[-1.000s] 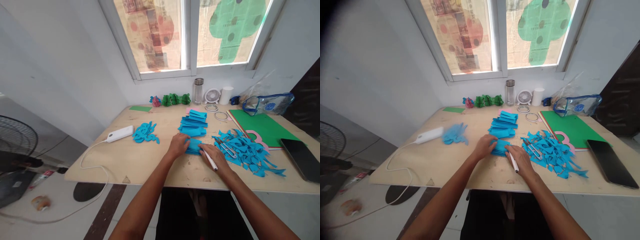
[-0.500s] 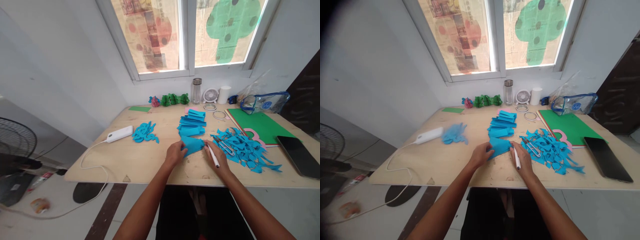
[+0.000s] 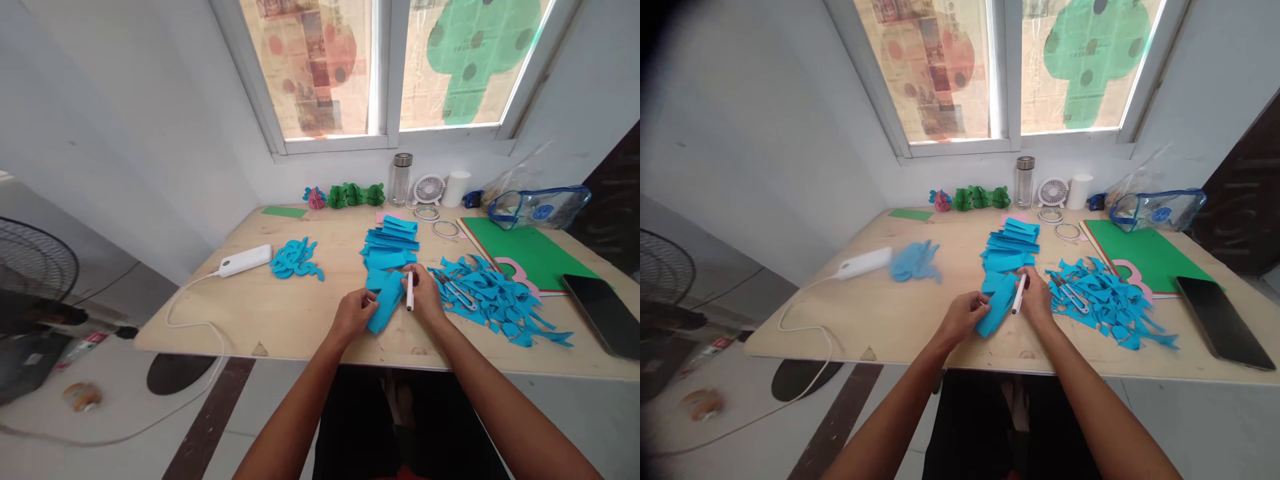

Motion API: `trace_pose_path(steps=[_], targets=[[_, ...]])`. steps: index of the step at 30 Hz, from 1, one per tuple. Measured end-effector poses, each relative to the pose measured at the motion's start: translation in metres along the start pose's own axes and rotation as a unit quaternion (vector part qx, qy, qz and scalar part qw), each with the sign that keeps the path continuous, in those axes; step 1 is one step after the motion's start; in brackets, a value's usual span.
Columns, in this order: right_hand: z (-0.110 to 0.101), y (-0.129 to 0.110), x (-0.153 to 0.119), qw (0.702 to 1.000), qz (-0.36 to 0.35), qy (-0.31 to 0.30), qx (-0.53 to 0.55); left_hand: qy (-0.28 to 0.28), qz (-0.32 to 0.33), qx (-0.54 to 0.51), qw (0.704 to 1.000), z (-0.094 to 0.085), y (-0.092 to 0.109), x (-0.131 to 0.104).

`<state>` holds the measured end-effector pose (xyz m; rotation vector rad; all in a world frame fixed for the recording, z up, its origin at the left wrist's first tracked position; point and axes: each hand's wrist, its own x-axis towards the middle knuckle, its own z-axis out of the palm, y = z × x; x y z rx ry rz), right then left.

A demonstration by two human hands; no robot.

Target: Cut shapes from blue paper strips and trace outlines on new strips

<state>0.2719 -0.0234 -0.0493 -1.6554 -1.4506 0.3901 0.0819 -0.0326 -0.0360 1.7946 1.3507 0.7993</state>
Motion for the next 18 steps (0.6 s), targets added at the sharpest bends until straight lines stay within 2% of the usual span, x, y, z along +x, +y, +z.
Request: trace_pose_path(steps=[7,11,15,18], targets=[[0.013,0.002,0.02,0.999,0.01,0.019,-0.03,0.037,-0.025,0.042,0.998,-0.013,0.001,-0.036],[0.015,0.004,0.025,0.999,-0.004,0.02,-0.038,0.09,-0.049,0.056,0.993,-0.02,-0.001,-0.061],[0.008,0.003,0.024,0.999,-0.021,0.037,-0.026,0.16,-0.049,-0.012,0.986,-0.024,0.006,-0.078],[-0.002,0.0,0.021,0.998,-0.024,0.06,-0.007,0.215,-0.021,-0.069,0.974,-0.025,0.02,-0.078]])
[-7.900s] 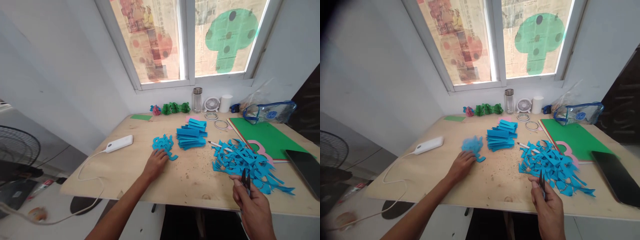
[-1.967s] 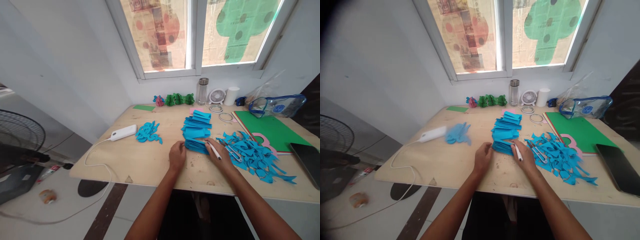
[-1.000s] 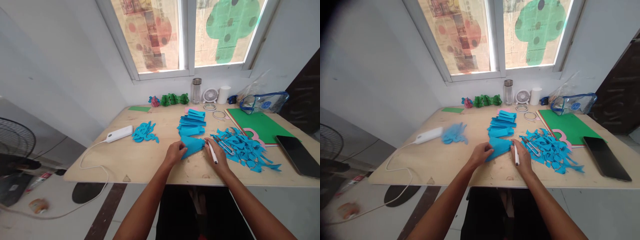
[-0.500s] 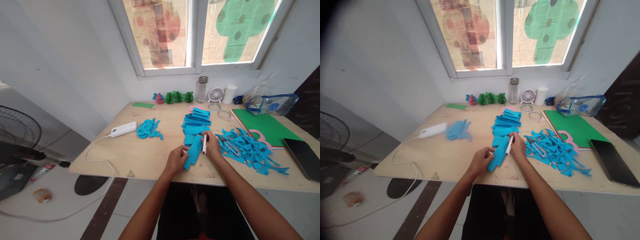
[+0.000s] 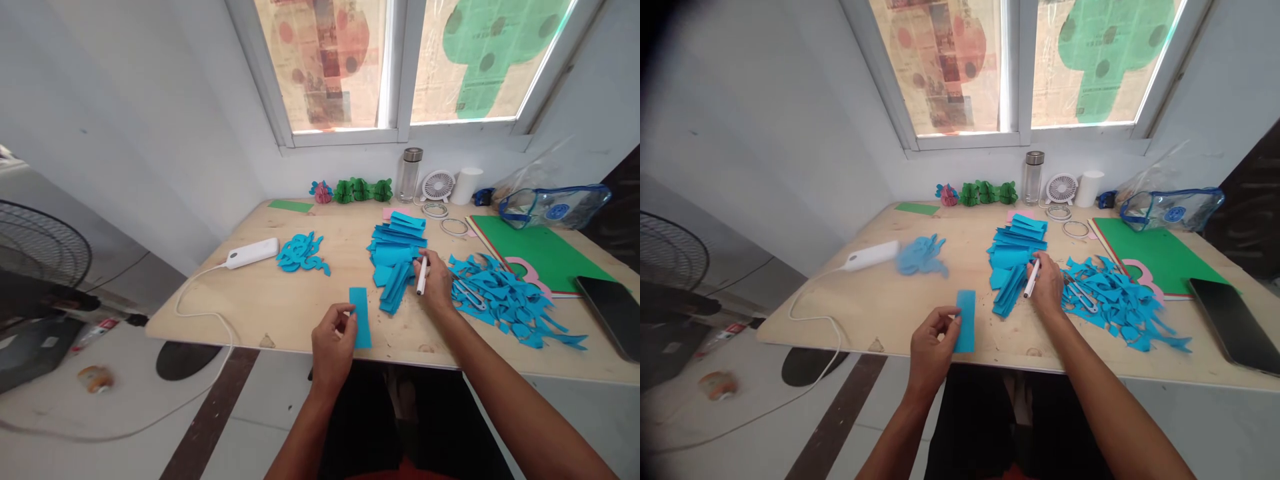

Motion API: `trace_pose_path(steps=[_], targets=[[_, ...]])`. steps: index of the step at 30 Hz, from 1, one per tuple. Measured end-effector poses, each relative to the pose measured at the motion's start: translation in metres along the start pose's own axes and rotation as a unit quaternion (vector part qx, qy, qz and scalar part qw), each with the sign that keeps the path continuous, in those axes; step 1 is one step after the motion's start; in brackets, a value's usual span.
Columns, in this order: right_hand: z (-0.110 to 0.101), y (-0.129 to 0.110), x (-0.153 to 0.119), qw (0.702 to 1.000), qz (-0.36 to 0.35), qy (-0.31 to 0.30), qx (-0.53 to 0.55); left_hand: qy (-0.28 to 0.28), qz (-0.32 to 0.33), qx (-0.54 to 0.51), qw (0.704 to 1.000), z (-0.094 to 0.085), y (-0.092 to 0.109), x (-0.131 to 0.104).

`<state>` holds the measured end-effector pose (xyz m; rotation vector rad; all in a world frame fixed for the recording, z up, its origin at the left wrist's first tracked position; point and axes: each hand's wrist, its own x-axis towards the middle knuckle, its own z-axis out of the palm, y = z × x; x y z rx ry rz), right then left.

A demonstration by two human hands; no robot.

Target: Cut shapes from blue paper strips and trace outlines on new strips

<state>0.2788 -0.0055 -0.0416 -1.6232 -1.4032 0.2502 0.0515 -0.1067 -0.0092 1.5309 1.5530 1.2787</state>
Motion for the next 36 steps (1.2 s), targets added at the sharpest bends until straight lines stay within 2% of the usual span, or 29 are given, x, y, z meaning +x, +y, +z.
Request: trace_pose_path(steps=[1,3,7,9,12,17,29,36], targets=[[-0.004,-0.002,-0.002,1.0,0.0,0.005,0.009,0.011,0.012,-0.012,1.0,0.002,0.005,0.002],[-0.013,-0.006,-0.009,1.0,-0.002,0.01,0.029,-0.002,0.033,-0.032,0.999,0.009,0.013,0.006],[-0.028,-0.01,-0.036,0.999,-0.008,-0.006,0.053,-0.119,0.063,-0.015,0.991,0.031,0.016,0.007],[-0.03,-0.009,-0.051,0.996,-0.014,-0.058,0.068,-0.188,0.07,0.036,0.979,0.042,0.011,0.004],[-0.026,-0.005,-0.065,0.991,-0.032,-0.125,0.037,-0.22,0.085,0.129,0.963,0.056,0.002,0.003],[-0.012,-0.005,-0.058,0.989,-0.045,-0.139,-0.001,-0.21,0.096,0.157,0.96,0.069,-0.007,0.023],[0.021,0.007,-0.001,0.991,-0.054,-0.107,-0.051,-0.167,0.099,0.134,0.972,0.102,-0.022,0.085],[0.032,0.009,0.027,0.993,-0.064,-0.091,-0.051,-0.141,0.106,0.133,0.975,0.117,-0.022,0.111]])
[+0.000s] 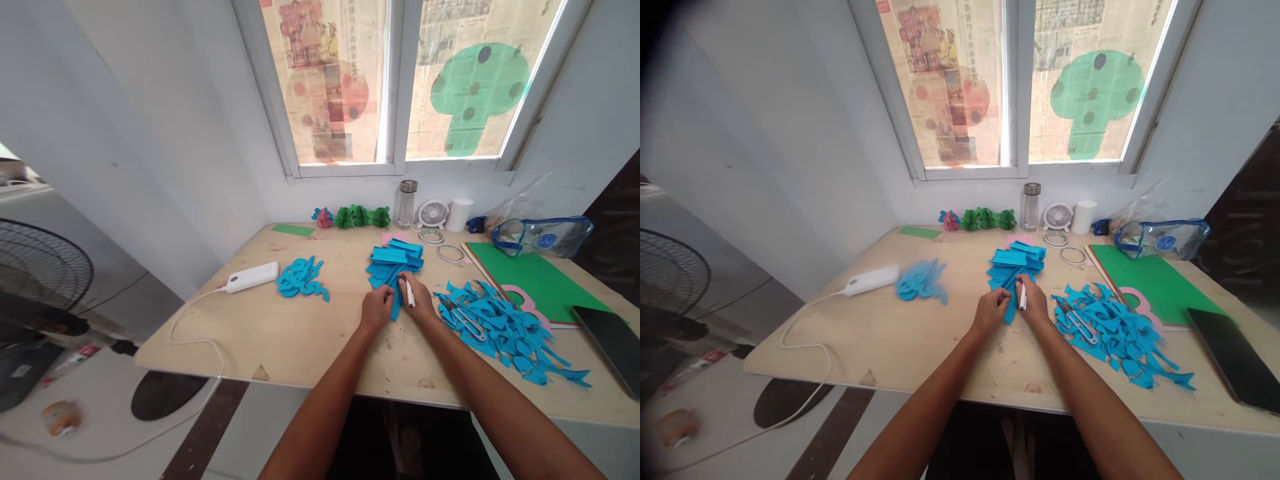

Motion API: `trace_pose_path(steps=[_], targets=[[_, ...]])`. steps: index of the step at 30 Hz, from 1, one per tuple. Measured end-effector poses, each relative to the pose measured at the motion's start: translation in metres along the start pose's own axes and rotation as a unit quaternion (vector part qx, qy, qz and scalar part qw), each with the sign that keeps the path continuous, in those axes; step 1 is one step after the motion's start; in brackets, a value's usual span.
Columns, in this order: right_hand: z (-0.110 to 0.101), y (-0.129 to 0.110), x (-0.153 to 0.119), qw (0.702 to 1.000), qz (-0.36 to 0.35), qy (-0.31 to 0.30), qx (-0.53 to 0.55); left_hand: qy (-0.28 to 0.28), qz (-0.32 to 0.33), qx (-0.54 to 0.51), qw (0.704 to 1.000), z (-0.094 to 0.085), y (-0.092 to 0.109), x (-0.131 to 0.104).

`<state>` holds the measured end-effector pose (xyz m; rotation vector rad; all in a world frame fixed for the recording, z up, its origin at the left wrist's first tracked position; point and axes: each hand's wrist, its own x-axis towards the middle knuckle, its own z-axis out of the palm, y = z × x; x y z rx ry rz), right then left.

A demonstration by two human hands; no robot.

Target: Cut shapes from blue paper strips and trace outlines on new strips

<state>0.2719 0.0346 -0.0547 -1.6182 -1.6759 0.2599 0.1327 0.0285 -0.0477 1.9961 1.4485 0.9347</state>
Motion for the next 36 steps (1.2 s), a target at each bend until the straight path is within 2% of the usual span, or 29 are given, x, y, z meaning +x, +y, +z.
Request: trace_pose_path(steps=[3,5,10,13,17,24,27,29,33,36], targets=[[-0.002,0.0,0.007,1.0,-0.002,0.008,0.002,0.008,0.0,0.007,1.0,0.0,0.003,0.004],[-0.006,0.001,0.005,1.0,-0.002,0.014,0.006,0.012,-0.002,0.016,1.0,-0.003,0.004,-0.001],[-0.017,0.004,-0.025,0.999,0.006,0.034,0.015,0.005,-0.017,0.061,0.998,-0.012,0.007,-0.039],[-0.021,-0.001,-0.051,0.999,-0.024,0.004,0.023,-0.004,-0.016,0.103,0.995,-0.016,0.009,-0.06],[-0.02,-0.014,-0.076,0.996,-0.08,-0.04,0.017,-0.013,-0.003,0.153,0.988,-0.019,0.01,-0.074],[-0.016,-0.023,-0.091,0.98,-0.175,-0.086,-0.029,-0.022,0.026,0.199,0.979,-0.028,0.004,-0.085],[-0.015,-0.025,-0.099,0.972,-0.204,-0.078,-0.088,-0.014,0.012,0.209,0.978,-0.043,-0.004,-0.085],[-0.014,-0.028,-0.105,0.967,-0.216,-0.08,-0.109,0.004,-0.02,0.223,0.975,-0.059,-0.014,-0.079],[-0.014,-0.035,-0.113,0.964,-0.223,-0.075,-0.12,0.042,-0.116,0.264,0.957,-0.098,-0.043,-0.053],[-0.014,-0.037,-0.114,0.966,-0.219,-0.074,-0.119,0.043,-0.176,0.284,0.941,-0.117,-0.063,-0.03]])
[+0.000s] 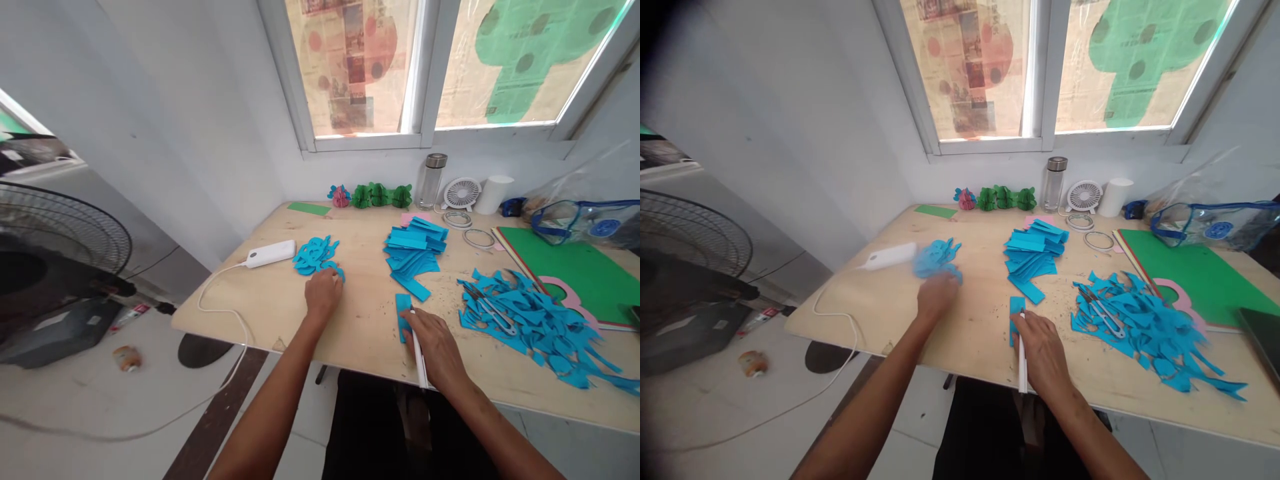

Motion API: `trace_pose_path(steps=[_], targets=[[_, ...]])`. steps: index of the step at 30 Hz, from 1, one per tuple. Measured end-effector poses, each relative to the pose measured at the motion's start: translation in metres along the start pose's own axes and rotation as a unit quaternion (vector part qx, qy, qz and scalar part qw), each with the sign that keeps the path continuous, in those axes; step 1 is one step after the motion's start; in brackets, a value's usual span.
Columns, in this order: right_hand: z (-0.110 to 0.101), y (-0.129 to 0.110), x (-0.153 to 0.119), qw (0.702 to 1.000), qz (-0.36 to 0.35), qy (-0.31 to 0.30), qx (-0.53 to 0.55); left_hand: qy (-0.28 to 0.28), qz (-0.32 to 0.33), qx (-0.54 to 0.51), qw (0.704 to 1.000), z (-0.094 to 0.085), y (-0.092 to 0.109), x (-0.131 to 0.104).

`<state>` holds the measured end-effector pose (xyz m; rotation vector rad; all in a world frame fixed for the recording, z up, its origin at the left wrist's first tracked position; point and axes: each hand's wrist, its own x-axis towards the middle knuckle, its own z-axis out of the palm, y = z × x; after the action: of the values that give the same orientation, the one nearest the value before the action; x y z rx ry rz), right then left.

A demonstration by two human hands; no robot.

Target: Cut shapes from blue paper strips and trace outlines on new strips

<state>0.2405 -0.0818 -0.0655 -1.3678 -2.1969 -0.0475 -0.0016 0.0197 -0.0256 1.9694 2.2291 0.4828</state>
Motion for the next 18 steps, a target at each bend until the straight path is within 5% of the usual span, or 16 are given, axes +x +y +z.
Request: trace_pose_path(steps=[7,18], targets=[[0.0,-0.001,0.001,1.0,-0.004,-0.001,-0.007,-0.039,-0.067,0.015,0.997,0.004,-0.003,0.032],[-0.002,-0.002,0.001,1.0,0.006,-0.005,0.013,-0.045,-0.091,-0.022,0.995,0.007,-0.003,0.031]])
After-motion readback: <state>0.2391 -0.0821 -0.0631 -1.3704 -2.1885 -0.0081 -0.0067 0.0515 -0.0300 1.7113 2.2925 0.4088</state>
